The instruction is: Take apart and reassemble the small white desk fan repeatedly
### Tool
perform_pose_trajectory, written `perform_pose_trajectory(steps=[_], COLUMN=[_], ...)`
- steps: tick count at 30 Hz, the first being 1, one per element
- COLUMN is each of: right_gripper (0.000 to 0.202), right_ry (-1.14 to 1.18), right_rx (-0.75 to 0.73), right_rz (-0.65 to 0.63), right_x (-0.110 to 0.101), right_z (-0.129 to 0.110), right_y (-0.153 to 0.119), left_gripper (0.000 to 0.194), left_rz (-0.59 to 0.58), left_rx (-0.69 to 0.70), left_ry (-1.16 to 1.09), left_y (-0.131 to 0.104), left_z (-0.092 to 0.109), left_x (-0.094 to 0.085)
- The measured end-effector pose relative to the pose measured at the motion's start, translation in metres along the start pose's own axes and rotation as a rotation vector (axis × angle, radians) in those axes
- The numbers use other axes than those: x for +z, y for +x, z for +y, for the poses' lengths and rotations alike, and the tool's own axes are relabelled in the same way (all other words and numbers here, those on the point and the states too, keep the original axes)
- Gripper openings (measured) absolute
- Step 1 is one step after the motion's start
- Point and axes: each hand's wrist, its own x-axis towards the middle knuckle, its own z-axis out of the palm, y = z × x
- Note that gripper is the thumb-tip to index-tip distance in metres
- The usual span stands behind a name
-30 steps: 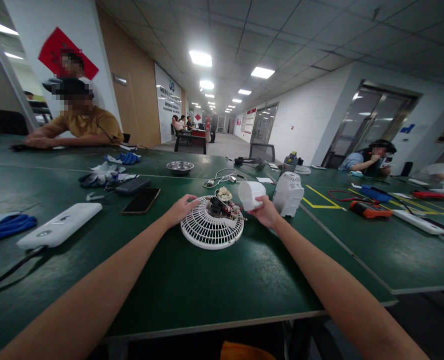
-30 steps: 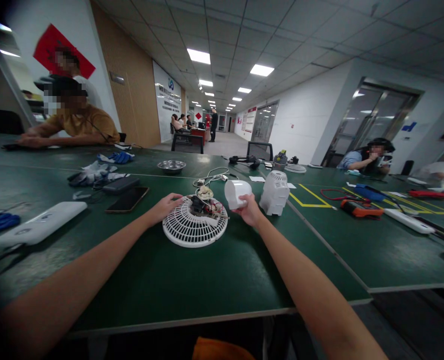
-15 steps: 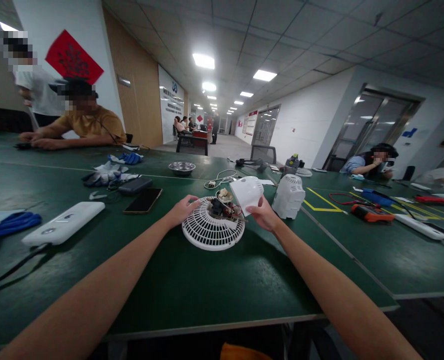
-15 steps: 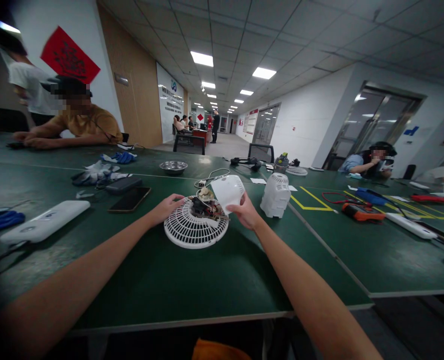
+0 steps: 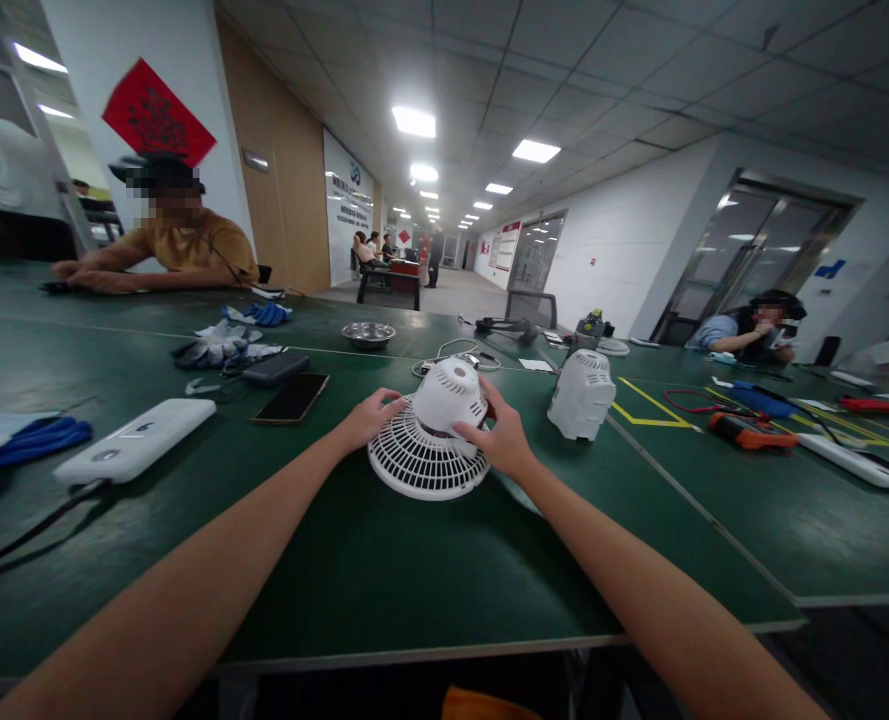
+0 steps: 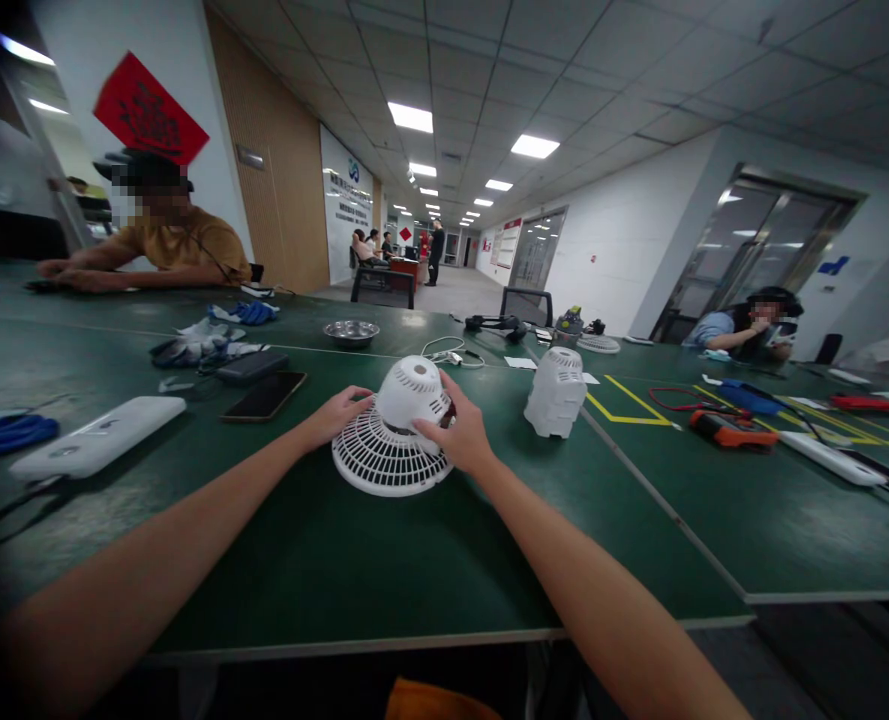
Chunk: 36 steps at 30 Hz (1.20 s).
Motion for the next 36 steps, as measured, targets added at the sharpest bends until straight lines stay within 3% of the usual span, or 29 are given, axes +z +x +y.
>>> perform_pose_trajectory(steps=[4, 10, 12, 16, 22, 30, 36], right_gripper=[0.081, 0.084, 0.084, 0.086, 0.084, 0.085, 0.086], right_ry=[-0.167, -0.209, -0.222, -0.224, -0.191, -0.064, -0.136], right_rx=[-0.089, -0.110, -0.130, -0.120, -0.090, -0.169, -0.127], right_rz=[-0.033, -0.066, -0.057, -0.055, -0.045, -0.140, -0.142], right_x=[-0.003, -0.012, -0.013, -0.012, -0.014, -0.021, -0.018], right_z=[0.000, 0.004, 0.004, 0.004, 0.006, 0.002, -0.003], right_y=[0.002, 0.004, 0.003, 0.003, 0.003, 0.000, -0.002], left_gripper=[0.063, 0.059, 0.055, 0.051, 0.054, 0.052, 0.054], left_rz=[0.014, 0.039, 0.094, 0.229, 0.039, -0.028, -0.078], left_rx=[-0.005, 0.034, 0.112, 0.412, 0.532, 0.547, 0.535], left_ry=[0.012, 0.103, 0.220, 0.413, 0.336, 0.374, 0.373], left_y=[-0.001, -0.001, -0.004, -0.014, -0.028, -0.033, -0.035], left_z=[0.002, 0.003, 0.006, 0.023, 0.049, 0.062, 0.063], left_x=[0.001, 0.001, 0.000, 0.004, 0.017, 0.013, 0.011])
